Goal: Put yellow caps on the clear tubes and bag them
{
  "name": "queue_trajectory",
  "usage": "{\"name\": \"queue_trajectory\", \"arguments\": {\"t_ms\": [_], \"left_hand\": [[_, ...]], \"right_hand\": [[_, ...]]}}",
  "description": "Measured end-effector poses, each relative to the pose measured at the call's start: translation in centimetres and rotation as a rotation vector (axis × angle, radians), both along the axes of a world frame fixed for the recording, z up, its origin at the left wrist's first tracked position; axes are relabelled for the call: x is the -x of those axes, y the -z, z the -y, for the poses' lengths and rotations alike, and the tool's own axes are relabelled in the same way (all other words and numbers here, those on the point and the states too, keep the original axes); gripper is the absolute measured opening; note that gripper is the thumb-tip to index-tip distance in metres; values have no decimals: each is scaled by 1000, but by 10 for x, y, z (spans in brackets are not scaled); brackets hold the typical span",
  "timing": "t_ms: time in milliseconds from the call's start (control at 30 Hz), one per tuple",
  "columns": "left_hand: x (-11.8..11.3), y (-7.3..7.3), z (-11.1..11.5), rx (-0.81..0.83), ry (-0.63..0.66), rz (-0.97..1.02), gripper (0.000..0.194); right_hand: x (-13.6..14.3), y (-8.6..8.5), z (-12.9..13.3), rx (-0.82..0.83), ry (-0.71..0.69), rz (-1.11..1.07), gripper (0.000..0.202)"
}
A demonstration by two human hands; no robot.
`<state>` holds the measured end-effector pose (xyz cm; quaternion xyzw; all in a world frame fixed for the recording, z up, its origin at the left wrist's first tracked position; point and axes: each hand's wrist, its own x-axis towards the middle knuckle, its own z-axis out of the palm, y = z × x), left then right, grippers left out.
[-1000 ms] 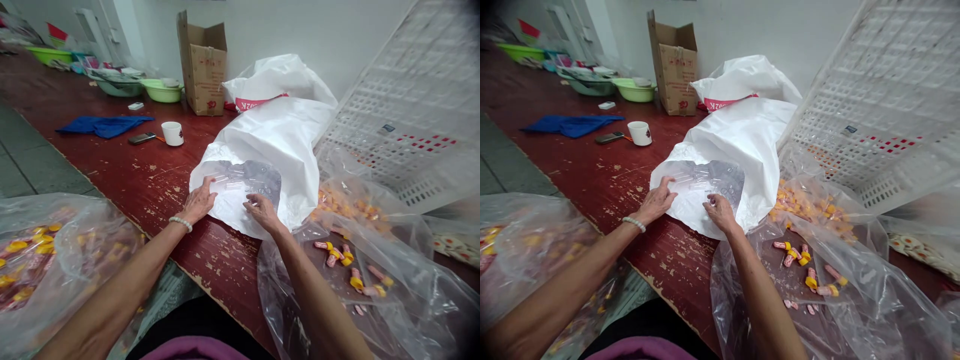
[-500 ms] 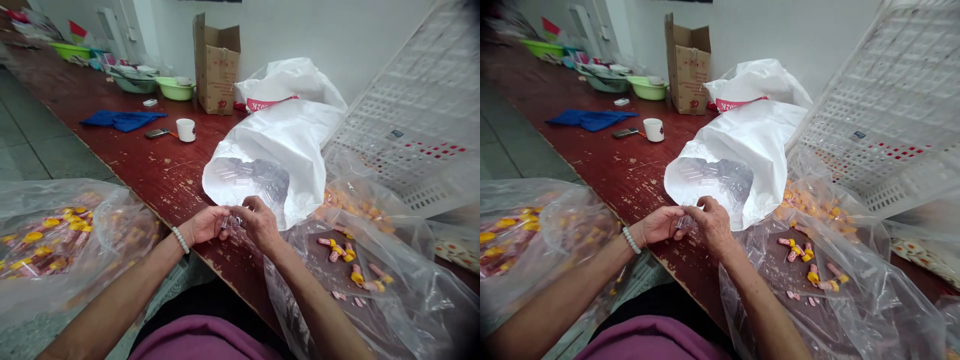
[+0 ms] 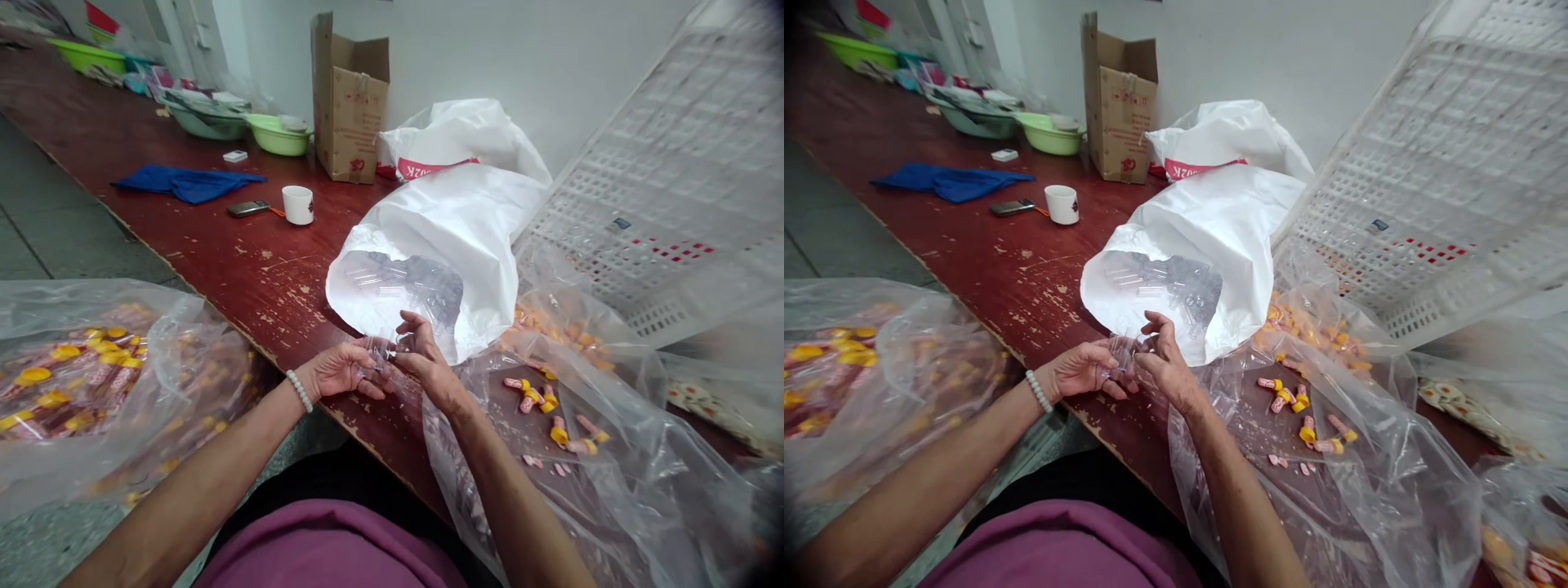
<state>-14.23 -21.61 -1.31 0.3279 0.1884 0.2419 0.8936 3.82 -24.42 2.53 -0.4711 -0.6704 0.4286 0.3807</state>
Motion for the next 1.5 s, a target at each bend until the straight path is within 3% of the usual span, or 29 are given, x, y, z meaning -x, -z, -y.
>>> {"name": "queue_trajectory", "arguments": {"t_ms": [133, 233, 367, 500, 567, 667, 800, 867, 967, 1067, 1167, 1367, 1500], "left_hand": [[-5, 0, 0, 35, -11, 7, 30], [-14, 3, 2, 6, -178, -32, 21], [-23, 6, 7, -82, -409, 14, 10], [-17, 7, 4, -22, -414, 107, 14], [-9, 10, 0, 37, -390, 93, 20], [5, 14, -5, 87, -405, 62, 30], [19, 13, -10, 137, -445, 141, 39], [22, 11, -12, 142, -440, 179, 42], [25, 9, -14, 120, -423, 177, 45], [26, 8, -16, 92, -421, 164, 49], [27, 8, -16, 65, -450, 127, 52], [21, 1, -11, -114, -501, -15, 59], [-2, -2, -1, -269, -424, -86, 67]], "right_hand": [[1, -3, 4, -30, 32, 68, 33], [4, 1, 3, -115, 83, 85, 33], [10, 14, 2, -66, 238, 35, 37], [19, 26, -3, -136, 314, 147, 34], [20, 27, -18, -242, 328, 340, 29], [16, 26, -63, -356, 263, 641, 35], [13, 29, -130, -321, 258, 1037, 39], [14, 35, -150, -291, 265, 1094, 39], [16, 43, -160, -273, 283, 1108, 31], [13, 42, -155, -247, 239, 1103, 26], [7, 27, -135, -235, 182, 1061, 26], [0, -18, -54, -278, -10, 448, 22], [5, -22, -11, -232, -99, 374, 30]]}}
